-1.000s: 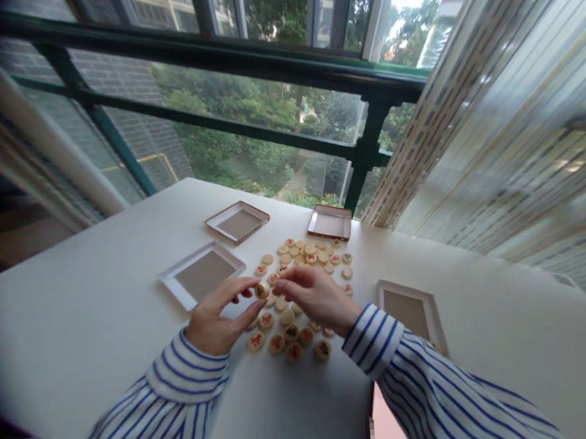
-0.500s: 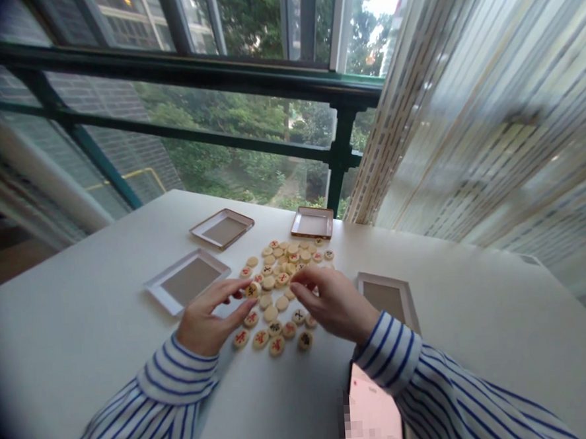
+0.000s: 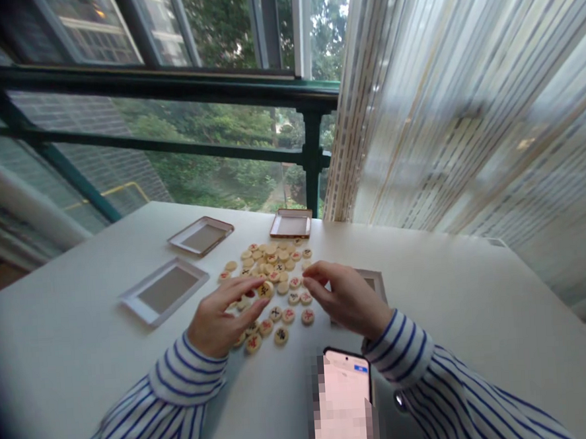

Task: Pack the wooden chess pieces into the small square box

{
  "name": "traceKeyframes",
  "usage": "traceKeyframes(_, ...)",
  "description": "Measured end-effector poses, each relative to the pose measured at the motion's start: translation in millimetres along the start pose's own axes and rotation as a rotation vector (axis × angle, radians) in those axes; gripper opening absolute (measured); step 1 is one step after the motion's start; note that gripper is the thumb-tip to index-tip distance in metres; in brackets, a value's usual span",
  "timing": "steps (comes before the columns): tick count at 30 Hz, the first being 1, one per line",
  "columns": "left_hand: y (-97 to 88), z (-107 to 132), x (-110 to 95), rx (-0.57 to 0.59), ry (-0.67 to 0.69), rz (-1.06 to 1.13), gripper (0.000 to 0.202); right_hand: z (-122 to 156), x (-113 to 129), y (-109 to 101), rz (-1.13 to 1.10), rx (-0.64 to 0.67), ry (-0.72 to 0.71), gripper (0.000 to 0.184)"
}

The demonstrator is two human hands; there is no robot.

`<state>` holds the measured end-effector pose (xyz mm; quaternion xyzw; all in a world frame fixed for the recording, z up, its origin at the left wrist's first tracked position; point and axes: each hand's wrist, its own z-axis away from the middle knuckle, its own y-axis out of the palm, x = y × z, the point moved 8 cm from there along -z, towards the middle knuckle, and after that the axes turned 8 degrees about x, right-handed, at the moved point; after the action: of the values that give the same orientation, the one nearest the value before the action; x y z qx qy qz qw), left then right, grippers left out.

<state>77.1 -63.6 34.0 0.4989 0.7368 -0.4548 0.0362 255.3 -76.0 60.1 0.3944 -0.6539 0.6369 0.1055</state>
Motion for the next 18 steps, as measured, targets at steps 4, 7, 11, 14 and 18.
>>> traceKeyframes(4, 6.5, -6, -12, 0.002, 0.029, 0.020, 0.028, 9, -10, -7, -0.012, -0.007, 0.039, 0.017)
traceKeyframes(7, 12.2, -12, -19, 0.027, 0.041, 0.029, 0.027, 14, -18, -8, -0.023, 0.004, 0.055, 0.019)
traceKeyframes(11, 19.9, -22, -27, 0.049, 0.040, 0.043, 0.027, 19, -27, -7, -0.076, 0.015, 0.039, 0.020)
traceKeyframes(14, 26.8, -28, -33, 0.055, 0.040, 0.054, 0.028, 23, -33, -11, -0.097, -0.011, 0.041, 0.021)
traceKeyframes(18, 39.2, -34, -41, 0.079, 0.051, 0.064, 0.028, 27, -41, -17, -0.129, -0.021, 0.064, 0.021)
